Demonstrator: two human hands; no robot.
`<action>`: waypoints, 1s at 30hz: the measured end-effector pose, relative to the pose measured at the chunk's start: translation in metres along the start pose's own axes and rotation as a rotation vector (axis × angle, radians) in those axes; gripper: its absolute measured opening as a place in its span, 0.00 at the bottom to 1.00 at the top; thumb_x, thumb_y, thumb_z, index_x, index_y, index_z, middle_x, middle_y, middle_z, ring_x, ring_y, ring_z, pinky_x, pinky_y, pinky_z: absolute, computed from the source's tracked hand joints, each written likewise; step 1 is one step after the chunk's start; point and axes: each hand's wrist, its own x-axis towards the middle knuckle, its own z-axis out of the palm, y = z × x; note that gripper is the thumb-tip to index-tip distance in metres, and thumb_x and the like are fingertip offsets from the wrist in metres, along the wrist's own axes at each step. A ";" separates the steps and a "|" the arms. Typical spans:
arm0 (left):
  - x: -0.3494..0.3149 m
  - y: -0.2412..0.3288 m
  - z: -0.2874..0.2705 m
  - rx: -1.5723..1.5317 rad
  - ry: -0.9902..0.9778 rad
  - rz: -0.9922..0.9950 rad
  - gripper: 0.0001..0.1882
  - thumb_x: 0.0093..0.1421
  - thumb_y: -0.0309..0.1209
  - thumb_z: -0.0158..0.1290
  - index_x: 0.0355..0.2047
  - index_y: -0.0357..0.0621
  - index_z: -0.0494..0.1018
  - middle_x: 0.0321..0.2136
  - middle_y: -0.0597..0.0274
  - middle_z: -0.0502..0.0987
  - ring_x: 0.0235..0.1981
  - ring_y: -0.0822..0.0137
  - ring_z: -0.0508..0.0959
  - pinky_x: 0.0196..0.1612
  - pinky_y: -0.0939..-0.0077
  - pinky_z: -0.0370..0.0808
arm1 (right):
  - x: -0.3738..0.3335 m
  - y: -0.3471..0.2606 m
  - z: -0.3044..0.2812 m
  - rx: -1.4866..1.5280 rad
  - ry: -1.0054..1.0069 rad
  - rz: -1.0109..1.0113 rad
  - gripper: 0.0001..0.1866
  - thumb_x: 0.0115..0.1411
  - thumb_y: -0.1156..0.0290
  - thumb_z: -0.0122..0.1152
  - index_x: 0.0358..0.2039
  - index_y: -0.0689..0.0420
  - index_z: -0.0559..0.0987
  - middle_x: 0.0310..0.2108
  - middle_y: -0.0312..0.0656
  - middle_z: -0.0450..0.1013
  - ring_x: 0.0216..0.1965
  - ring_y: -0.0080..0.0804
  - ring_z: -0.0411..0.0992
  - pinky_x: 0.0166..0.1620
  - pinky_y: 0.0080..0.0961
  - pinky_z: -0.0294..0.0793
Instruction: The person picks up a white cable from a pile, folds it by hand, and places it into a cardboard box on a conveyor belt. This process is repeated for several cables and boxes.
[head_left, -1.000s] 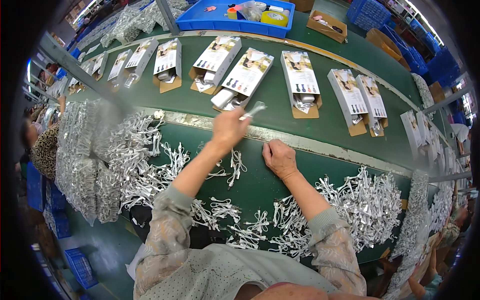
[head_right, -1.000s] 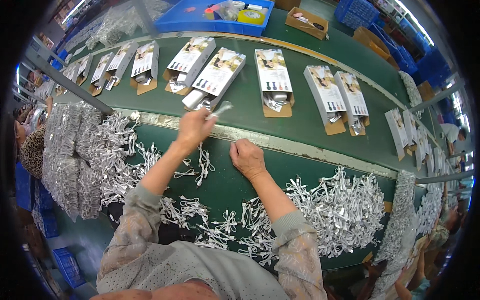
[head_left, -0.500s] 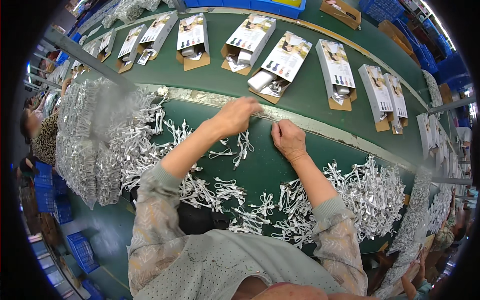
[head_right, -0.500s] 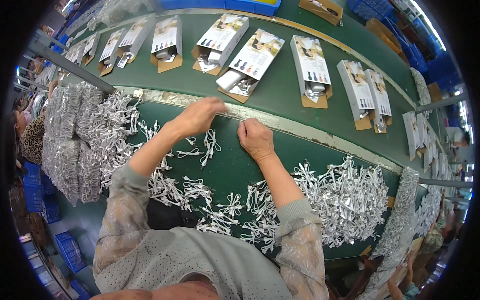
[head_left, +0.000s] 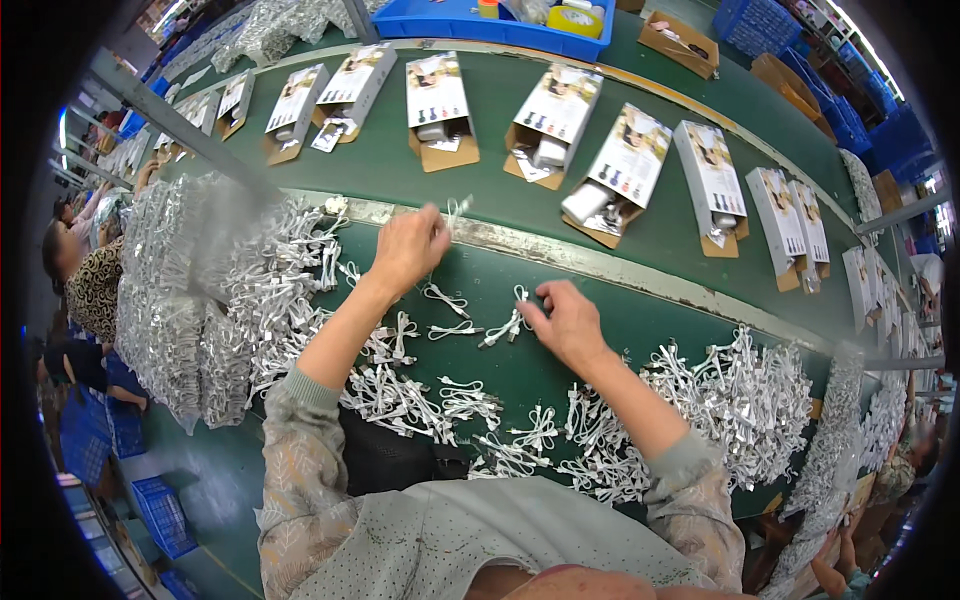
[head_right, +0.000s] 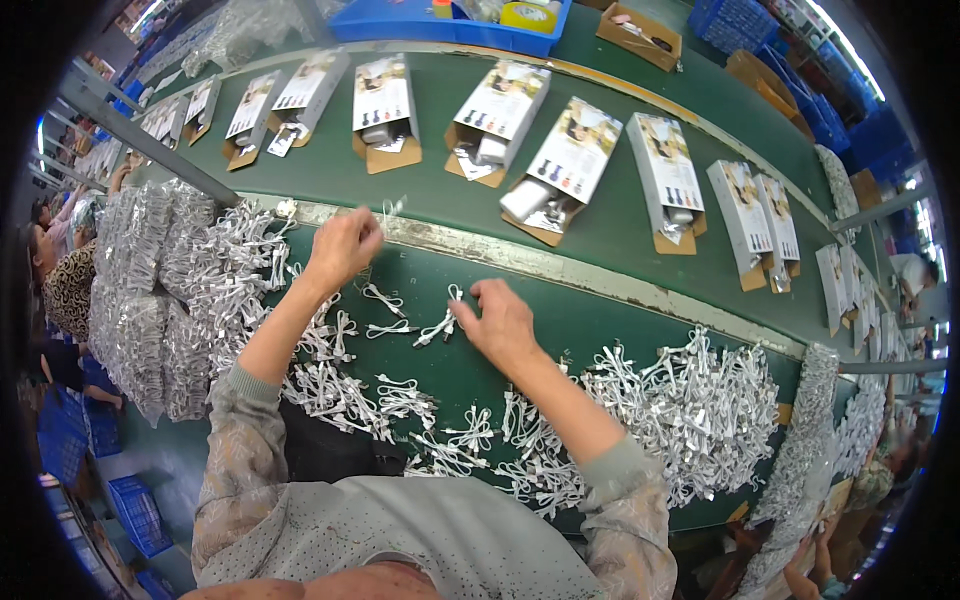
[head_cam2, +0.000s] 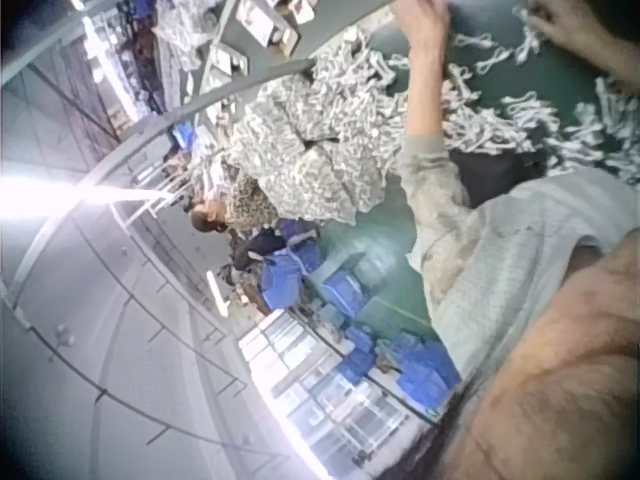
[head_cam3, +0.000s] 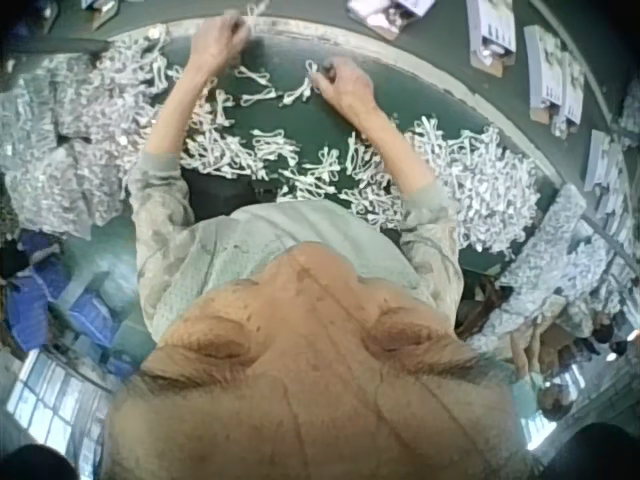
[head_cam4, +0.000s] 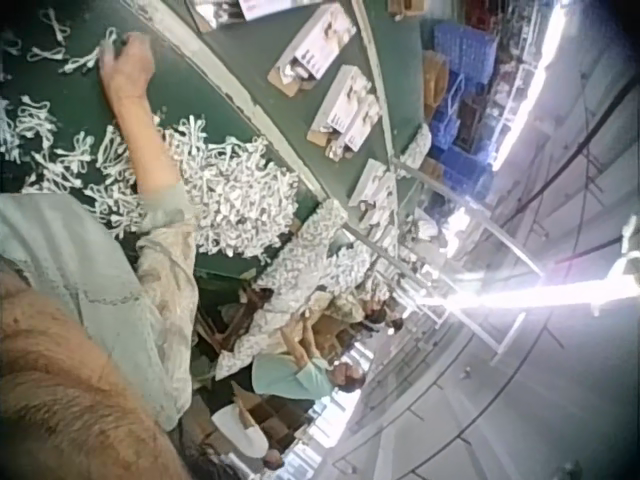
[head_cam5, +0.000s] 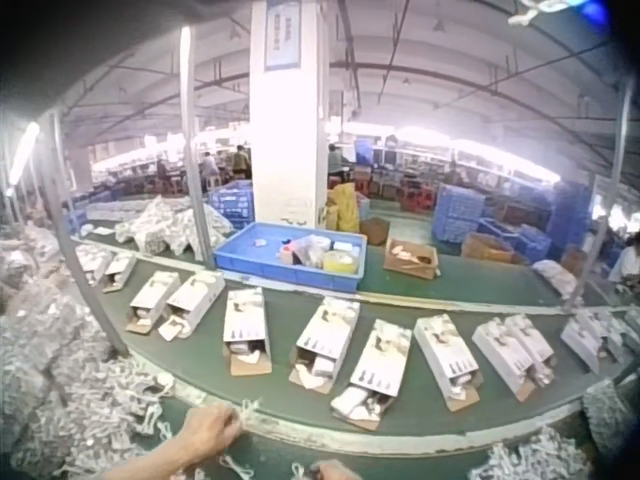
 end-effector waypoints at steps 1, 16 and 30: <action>0.012 -0.002 0.003 0.017 0.071 -0.043 0.09 0.53 0.34 0.53 0.24 0.41 0.73 0.21 0.51 0.77 0.26 0.49 0.78 0.33 0.57 0.73 | -0.008 -0.001 0.006 -0.009 -0.051 -0.011 0.11 0.51 0.64 0.65 0.26 0.58 0.76 0.28 0.46 0.70 0.31 0.45 0.72 0.33 0.38 0.72; 0.108 0.023 0.095 -0.387 0.138 -0.037 0.15 0.50 0.30 0.58 0.37 0.36 0.75 0.29 0.51 0.79 0.34 0.54 0.79 0.40 0.65 0.75 | -0.004 -0.036 0.008 -0.181 -0.347 0.146 0.12 0.51 0.64 0.62 0.25 0.61 0.77 0.28 0.51 0.75 0.31 0.49 0.75 0.35 0.41 0.74; 0.092 0.053 0.105 -0.323 -0.011 0.290 0.14 0.53 0.28 0.52 0.40 0.38 0.72 0.41 0.52 0.73 0.47 0.51 0.72 0.49 0.60 0.70 | 0.095 0.054 -0.066 -0.192 0.203 0.327 0.11 0.50 0.64 0.56 0.24 0.59 0.79 0.24 0.51 0.76 0.29 0.49 0.76 0.36 0.41 0.74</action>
